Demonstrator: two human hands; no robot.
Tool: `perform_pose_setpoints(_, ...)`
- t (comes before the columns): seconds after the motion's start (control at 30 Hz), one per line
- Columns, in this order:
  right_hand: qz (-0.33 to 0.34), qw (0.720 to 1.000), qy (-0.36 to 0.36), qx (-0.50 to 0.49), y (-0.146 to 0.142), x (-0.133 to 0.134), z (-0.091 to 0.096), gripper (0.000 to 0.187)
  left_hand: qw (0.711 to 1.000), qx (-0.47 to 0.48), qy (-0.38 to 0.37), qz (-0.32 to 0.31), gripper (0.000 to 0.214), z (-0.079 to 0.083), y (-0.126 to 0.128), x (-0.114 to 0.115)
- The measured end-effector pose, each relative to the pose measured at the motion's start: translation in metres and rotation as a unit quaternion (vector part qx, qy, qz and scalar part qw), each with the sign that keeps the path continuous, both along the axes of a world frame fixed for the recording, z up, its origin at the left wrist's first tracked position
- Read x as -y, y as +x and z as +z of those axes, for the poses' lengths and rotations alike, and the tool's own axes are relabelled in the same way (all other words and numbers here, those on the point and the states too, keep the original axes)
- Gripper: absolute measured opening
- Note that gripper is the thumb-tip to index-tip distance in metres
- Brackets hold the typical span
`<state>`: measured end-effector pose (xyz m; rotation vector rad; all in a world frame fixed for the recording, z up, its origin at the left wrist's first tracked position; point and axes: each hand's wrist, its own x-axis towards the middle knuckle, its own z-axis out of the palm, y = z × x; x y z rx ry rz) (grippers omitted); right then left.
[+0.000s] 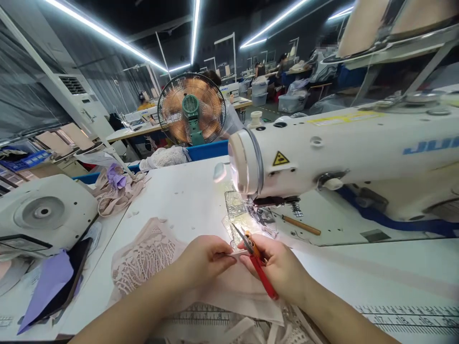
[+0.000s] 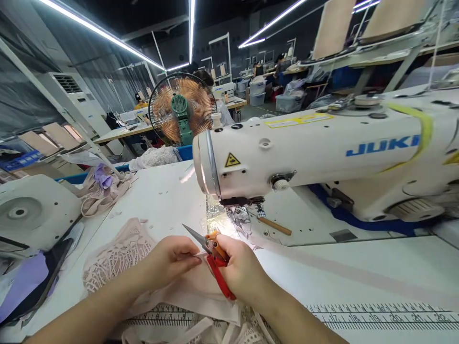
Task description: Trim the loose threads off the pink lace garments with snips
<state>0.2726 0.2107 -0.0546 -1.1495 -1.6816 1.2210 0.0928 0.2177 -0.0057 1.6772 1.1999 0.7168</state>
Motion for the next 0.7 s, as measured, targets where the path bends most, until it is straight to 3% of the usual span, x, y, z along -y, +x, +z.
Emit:
perform_pose_setpoints(0.2, 0.029, 0.996, -0.035, -0.07, -0.001, 0.003, 0.003, 0.018, 0.997, -0.067, -0.012, -0.039, 0.023, 0.0, -0.01, 0.007)
perform_pose_setpoints(0.37, 0.051, 0.993, -0.049, -0.093, -0.002, 0.004, 0.005, 0.019, 0.989, -0.13, 0.024, -0.068, 0.022, 0.005, -0.005, 0.016)
perform_pose_setpoints(0.53, 0.022, 0.997, -0.026, -0.075, 0.001, 0.007, 0.005, 0.012, 0.944, -0.299, 0.112, -0.087, 0.014, 0.011, -0.015, 0.016)
perform_pose_setpoints(0.7, -0.019, 0.998, 0.003, -0.067, 0.002, 0.011, 0.001, 0.008, 0.901, -0.409, 0.14, -0.042, 0.014, 0.015, -0.06, 0.014)
